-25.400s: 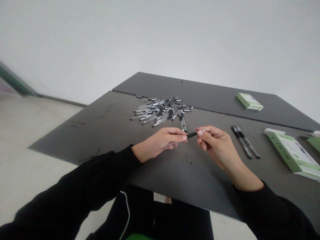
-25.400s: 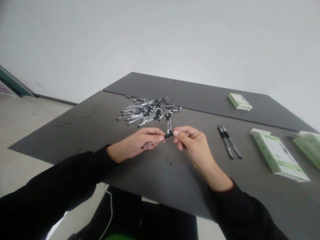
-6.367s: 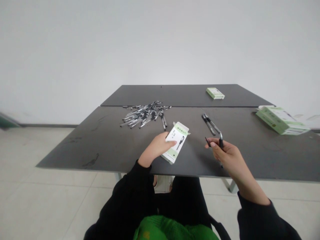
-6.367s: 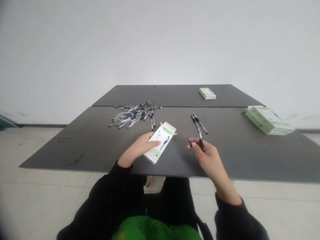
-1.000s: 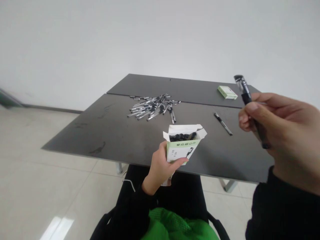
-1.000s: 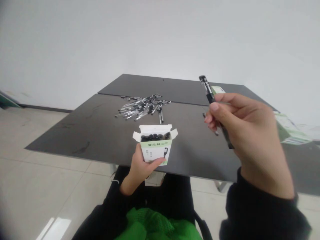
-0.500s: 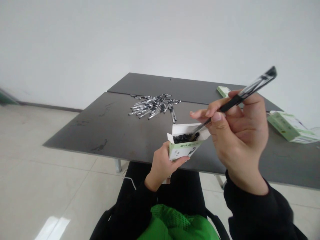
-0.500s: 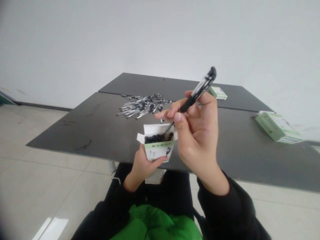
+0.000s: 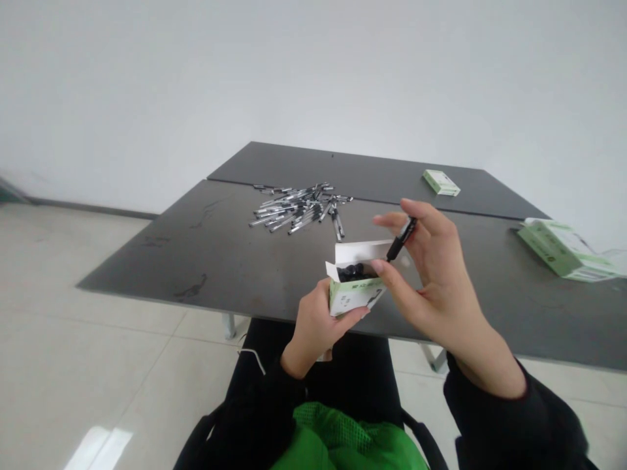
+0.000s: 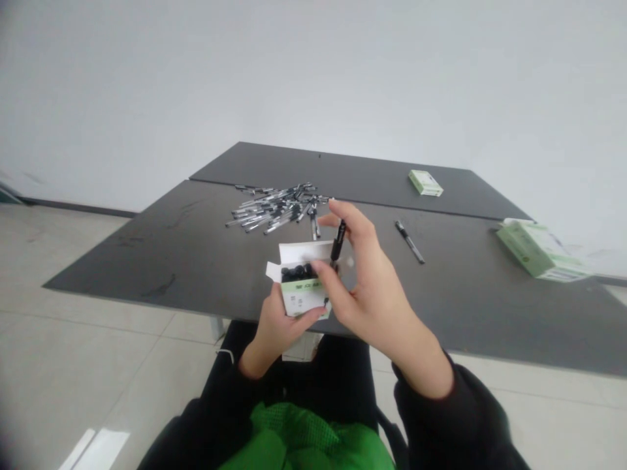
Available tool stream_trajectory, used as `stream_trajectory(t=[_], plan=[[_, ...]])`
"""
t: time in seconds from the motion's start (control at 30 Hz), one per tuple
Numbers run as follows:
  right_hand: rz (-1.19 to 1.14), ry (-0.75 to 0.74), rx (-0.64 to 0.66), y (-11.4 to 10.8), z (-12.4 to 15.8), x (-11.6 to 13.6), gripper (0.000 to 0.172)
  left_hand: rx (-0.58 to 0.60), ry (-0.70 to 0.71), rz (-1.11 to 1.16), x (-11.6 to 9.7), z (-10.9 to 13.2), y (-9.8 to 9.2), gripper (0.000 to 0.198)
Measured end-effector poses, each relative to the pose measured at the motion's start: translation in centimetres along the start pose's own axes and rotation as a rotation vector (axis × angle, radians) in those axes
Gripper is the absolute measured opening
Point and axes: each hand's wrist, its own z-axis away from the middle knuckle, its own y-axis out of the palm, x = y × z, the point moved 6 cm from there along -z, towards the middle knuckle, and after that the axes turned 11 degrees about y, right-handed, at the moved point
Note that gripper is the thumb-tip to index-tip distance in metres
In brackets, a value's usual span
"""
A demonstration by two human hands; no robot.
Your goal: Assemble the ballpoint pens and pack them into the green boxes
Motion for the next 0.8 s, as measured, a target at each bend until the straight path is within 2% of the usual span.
stream_trajectory(t=[0.13,0.23,0.3,0.37,0.43,0.47,0.53,0.6,0.63,0.7,0.8], plan=[[0.166,-0.084,0.032,0.1,0.6,0.6,0.034,-0.006,-0.022,0.009,0.0,-0.1,-0.1,0.051],[0.213,-0.115,0.081,0.2,1.3,1.2,0.031,0.001,-0.015,0.015,0.0,-0.1,-0.1,0.05],[0.227,-0.098,0.038,-0.5,1.6,1.0,0.032,0.005,-0.004,0.015,0.1,-0.1,0.0,0.05],[0.247,-0.057,-0.101,-2.4,1.4,-0.3,0.027,0.009,0.007,0.018,0.2,0.0,0.0,0.051],[0.305,0.035,-0.281,-4.9,0.6,-3.6,0.02,0.012,0.008,0.022,0.3,0.1,0.0,0.051],[0.363,0.122,-0.356,-6.2,0.1,-6.2,0.019,0.015,0.003,0.024,0.3,0.1,0.0,0.05],[0.506,0.466,-0.346,-8.0,-1.3,-13.1,0.034,0.018,-0.014,0.025,0.3,0.1,0.0,0.05],[0.666,0.858,-0.288,-9.4,-1.6,-20.1,0.062,0.018,-0.027,0.025,0.3,0.1,-0.1,0.049],[0.729,0.966,-0.227,-9.6,-1.8,-22.7,0.07,0.017,-0.028,0.024,0.3,0.0,-0.1,0.049],[0.864,1.021,-0.094,-9.2,-2.1,-26.1,0.067,0.015,-0.021,0.016,0.2,0.0,-0.1,0.048],[0.973,0.938,0.014,-8.1,-2.3,-27.7,0.05,0.006,-0.01,-0.007,0.2,0.0,-0.1,0.047]])
